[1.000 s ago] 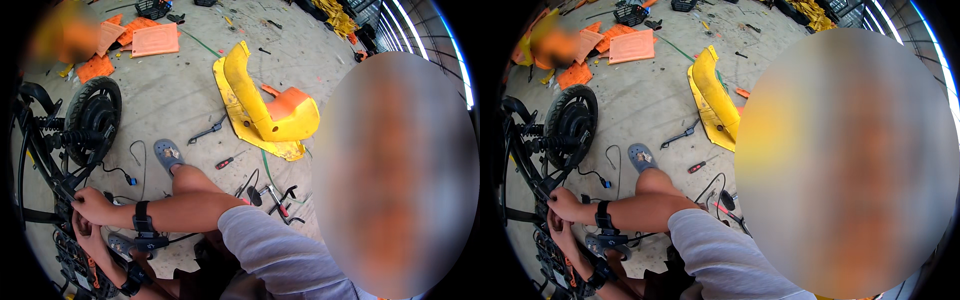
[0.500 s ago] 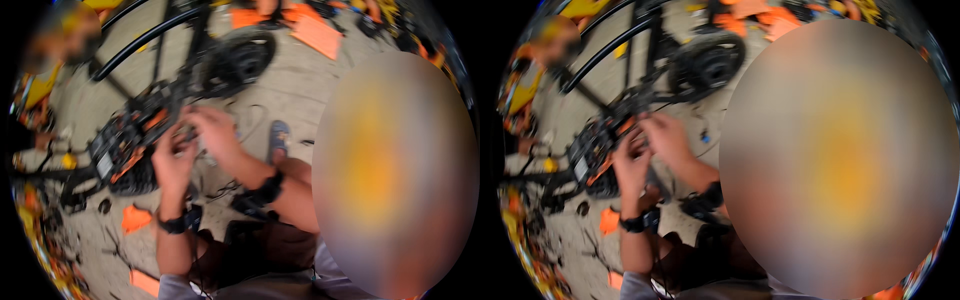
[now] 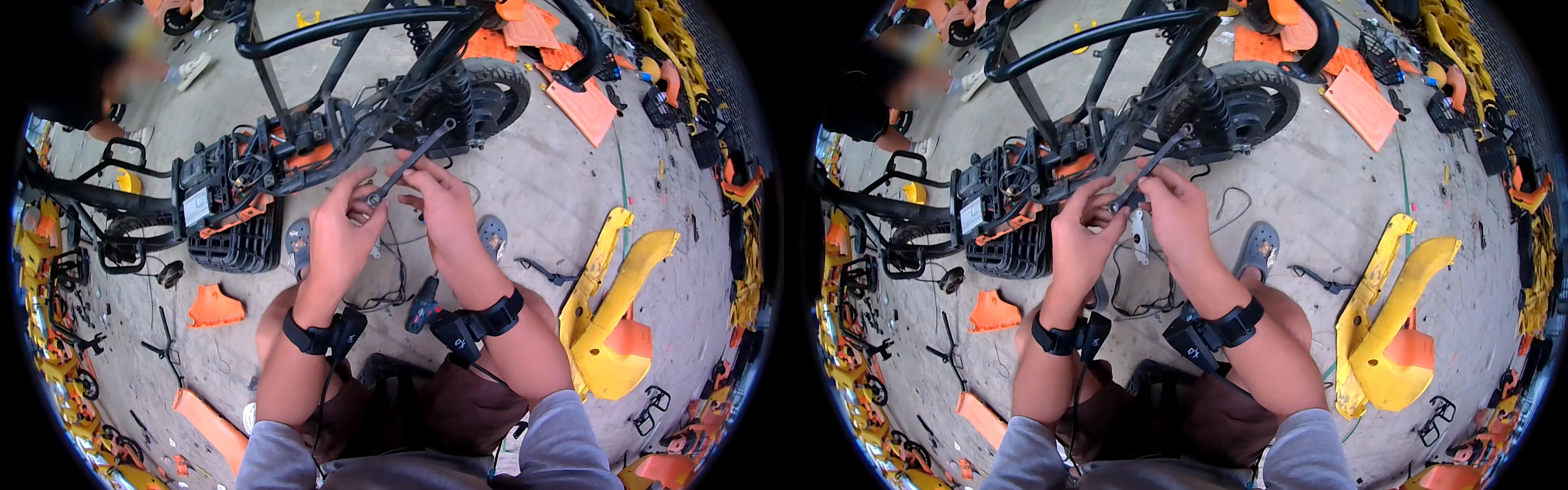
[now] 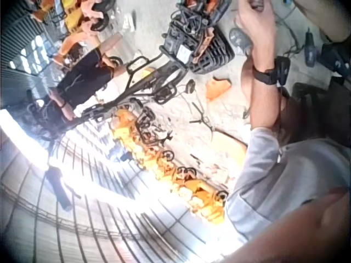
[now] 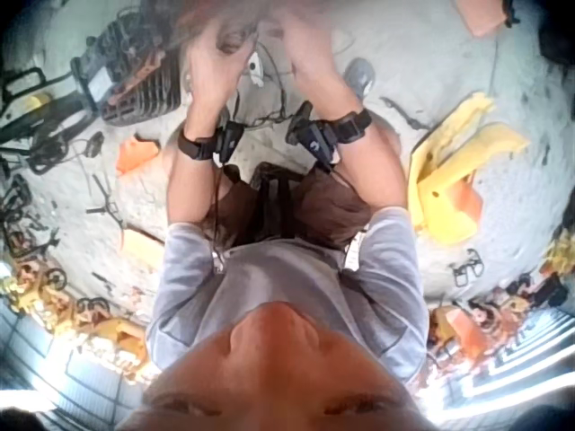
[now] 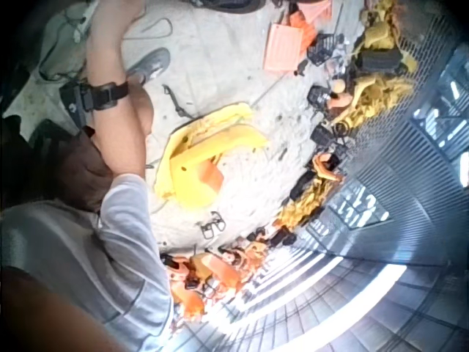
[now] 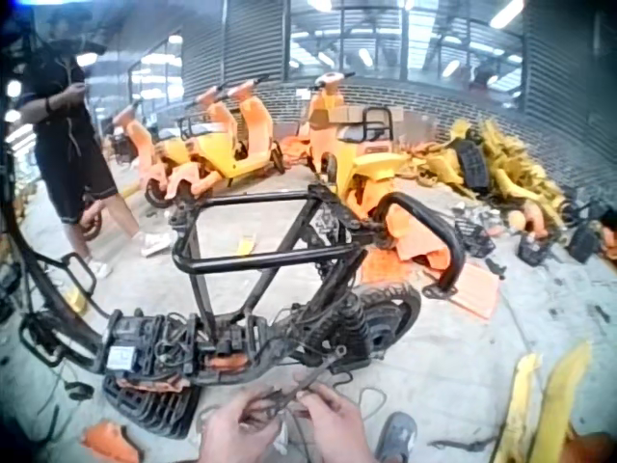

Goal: The person assembles an electric scooter by connecting wires and securing components on the frame using a power drill. The person works on the handlebar area and battery compartment, tightening screws and organizing cables.

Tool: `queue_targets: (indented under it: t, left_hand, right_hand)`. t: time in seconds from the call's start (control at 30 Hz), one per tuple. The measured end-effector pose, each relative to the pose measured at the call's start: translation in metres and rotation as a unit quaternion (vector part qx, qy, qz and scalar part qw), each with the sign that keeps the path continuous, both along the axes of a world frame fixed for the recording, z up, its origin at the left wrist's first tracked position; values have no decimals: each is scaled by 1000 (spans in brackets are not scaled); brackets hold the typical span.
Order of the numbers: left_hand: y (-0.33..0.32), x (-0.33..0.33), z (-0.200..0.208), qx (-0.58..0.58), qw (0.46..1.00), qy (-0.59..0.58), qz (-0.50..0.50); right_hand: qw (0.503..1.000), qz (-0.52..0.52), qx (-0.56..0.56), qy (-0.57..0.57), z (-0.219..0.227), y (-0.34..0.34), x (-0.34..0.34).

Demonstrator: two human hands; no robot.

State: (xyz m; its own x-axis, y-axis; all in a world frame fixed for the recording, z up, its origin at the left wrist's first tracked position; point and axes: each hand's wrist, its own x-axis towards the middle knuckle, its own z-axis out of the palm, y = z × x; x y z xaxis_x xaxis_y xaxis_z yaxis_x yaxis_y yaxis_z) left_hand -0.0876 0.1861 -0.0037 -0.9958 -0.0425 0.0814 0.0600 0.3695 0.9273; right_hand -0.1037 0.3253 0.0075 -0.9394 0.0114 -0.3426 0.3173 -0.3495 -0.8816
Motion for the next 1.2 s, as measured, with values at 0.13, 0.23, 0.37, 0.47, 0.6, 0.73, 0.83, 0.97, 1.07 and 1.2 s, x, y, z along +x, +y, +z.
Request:
queue_targets:
  t: [0.13, 0.23, 0.37, 0.47, 0.6, 0.73, 0.83, 0.97, 1.07, 1.2]
  left_hand:
    - [3, 1, -1, -3, 1000, 7, 9]
    - [4, 0, -3, 87, 996, -24, 13]
    - [4, -1, 0, 200, 976, -81, -8]
    - [5, -1, 0, 186, 978, -91, -18]
    - [7, -2, 1, 174, 980, -95, -21]
    - [9, -3, 0, 168, 980, -103, -19]
    - [11, -2, 3, 171, 980, -104, -18]
    - [15, 0, -2, 172, 980, -100, -7]
    - [13, 2, -5, 115, 989, -87, -13]
    - [16, 3, -4, 109, 992, -65, -15]
  right_hand:
    - [999, 17, 22, 44, -6, -1, -1]
    - [995, 43, 46, 77, -8, -4, -1]
    - [998, 42, -13, 53, -6, -6, -1]
    - [996, 57, 13, 66, -10, -9, -2]
    - [996, 66, -5, 53, -12, -11, -3]
    - [998, 48, -11, 29, -13, -12, -4]
    - [998, 47, -7, 35, -12, -12, -4]
    - [998, 44, 2, 39, -8, -13, -1]
    - [994, 46, 65, 76, -10, -14, 0]
    - [991, 29, 78, 108, -20, -18, 0]
